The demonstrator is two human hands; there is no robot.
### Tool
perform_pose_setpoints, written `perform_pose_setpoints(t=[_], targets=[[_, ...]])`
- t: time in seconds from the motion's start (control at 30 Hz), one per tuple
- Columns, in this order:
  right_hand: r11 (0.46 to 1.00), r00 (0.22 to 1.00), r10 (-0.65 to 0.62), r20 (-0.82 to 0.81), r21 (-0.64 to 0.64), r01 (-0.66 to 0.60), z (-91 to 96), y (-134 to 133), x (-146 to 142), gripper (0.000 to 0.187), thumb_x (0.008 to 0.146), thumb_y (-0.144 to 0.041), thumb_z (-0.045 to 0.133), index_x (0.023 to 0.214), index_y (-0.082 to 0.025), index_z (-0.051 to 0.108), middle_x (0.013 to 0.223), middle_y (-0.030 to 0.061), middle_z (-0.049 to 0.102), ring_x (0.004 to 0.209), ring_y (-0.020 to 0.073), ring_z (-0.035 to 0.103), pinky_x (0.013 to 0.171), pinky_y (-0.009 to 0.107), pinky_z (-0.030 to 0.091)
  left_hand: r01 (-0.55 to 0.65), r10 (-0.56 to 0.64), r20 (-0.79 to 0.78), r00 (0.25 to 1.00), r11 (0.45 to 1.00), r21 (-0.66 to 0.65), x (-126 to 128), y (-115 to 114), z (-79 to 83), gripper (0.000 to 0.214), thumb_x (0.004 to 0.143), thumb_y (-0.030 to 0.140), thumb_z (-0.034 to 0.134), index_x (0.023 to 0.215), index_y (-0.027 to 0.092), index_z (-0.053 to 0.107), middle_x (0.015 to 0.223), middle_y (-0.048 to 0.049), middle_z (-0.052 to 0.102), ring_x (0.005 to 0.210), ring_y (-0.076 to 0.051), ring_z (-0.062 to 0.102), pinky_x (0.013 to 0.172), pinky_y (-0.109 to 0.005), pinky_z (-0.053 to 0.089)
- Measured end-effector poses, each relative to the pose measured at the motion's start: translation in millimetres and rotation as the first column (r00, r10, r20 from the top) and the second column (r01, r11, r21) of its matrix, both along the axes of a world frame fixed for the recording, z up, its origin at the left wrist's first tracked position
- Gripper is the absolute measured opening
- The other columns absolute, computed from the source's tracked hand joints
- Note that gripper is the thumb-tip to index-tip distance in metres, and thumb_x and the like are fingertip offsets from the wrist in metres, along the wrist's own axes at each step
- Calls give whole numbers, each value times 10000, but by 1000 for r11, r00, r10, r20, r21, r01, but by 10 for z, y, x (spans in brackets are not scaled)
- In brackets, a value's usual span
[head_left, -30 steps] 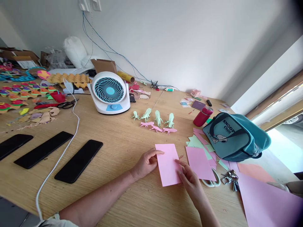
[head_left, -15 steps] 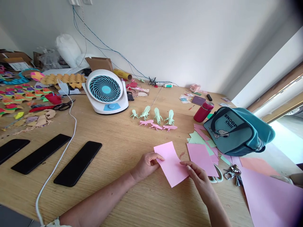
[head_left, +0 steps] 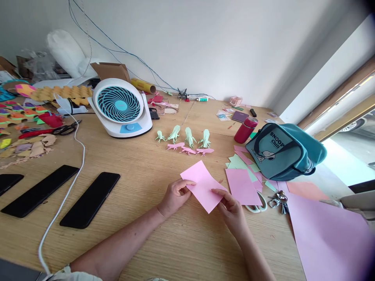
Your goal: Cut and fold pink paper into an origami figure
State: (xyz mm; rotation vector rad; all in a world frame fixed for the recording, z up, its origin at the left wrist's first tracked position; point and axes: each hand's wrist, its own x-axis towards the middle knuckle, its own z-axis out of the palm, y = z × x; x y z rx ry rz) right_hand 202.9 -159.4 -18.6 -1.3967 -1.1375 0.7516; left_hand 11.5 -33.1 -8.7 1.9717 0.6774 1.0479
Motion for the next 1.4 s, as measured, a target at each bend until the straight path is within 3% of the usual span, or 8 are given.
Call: perform_pose_setpoints(t=[0.27,0.53,0.63,0.8,0.93,1.1,1.23,1.4], targets=[[994,986,-108,129,25,105,25,-5,11,254,873,-287,613,1105,-267,716,1134,69,713,1034,260,653,892,407,515,85,-88,-15,996,988,-130,-25,-8,104,388,770,63,470,1059,180,701,966,-50,696,675,-99,585,604,-195,494],[994,971,-108,212,55,98,79,-40,32,244,877,-286,607,1088,-249,724,1107,83,717,1037,269,644,879,409,517,235,-93,284,954,822,-519,-47,95,109,408,810,226,468,1193,158,592,1066,-82,658,931,-194,614,747,-282,532],[997,969,-73,236,55,61,89,-52,17,254,874,-275,607,1100,-257,721,1114,83,715,1050,272,645,883,414,521,177,-8,309,951,835,-521,-47,151,84,373,861,321,472,1175,155,585,1170,-102,642,1048,-226,604,792,-289,506],[999,963,11,271,35,-21,124,-74,-15,254,868,-238,602,1084,-283,729,1088,71,723,1021,267,661,854,399,542,66,11,161,987,884,-463,-86,232,136,365,895,378,536,1180,151,559,1001,-88,691,936,-197,637,819,-291,478],[998,956,55,287,27,-65,127,-81,-28,258,871,-233,604,1092,-288,725,1090,68,720,1008,259,667,841,379,547,-11,34,70,997,952,-307,-106,258,181,335,890,310,554,1189,158,558,1074,-96,671,978,-185,632,803,-263,491],[994,938,98,334,19,-111,128,-88,-58,275,893,-225,572,1123,-285,712,1103,84,707,1021,265,661,837,378,543,19,-21,-31,999,997,-74,-105,232,183,298,841,193,594,1139,173,604,1087,-77,659,980,-172,610,920,-285,464],[987,908,130,399,34,-156,189,-82,-101,258,893,-213,567,1090,-290,714,1144,93,659,1065,263,629,872,387,523,73,-72,11,997,981,-180,-106,247,159,308,824,176,599,1131,175,607,1144,-84,643,995,-176,610,889,-271,468],[985,902,112,418,75,-158,276,-70,-89,175,859,-238,630,981,-282,746,1436,93,482,1288,317,478,1022,474,428,250,-240,72,968,899,-359,-103,296,117,247,835,251,605,1059,161,659,1089,-66,672,959,-172,616,821,-246,470]])
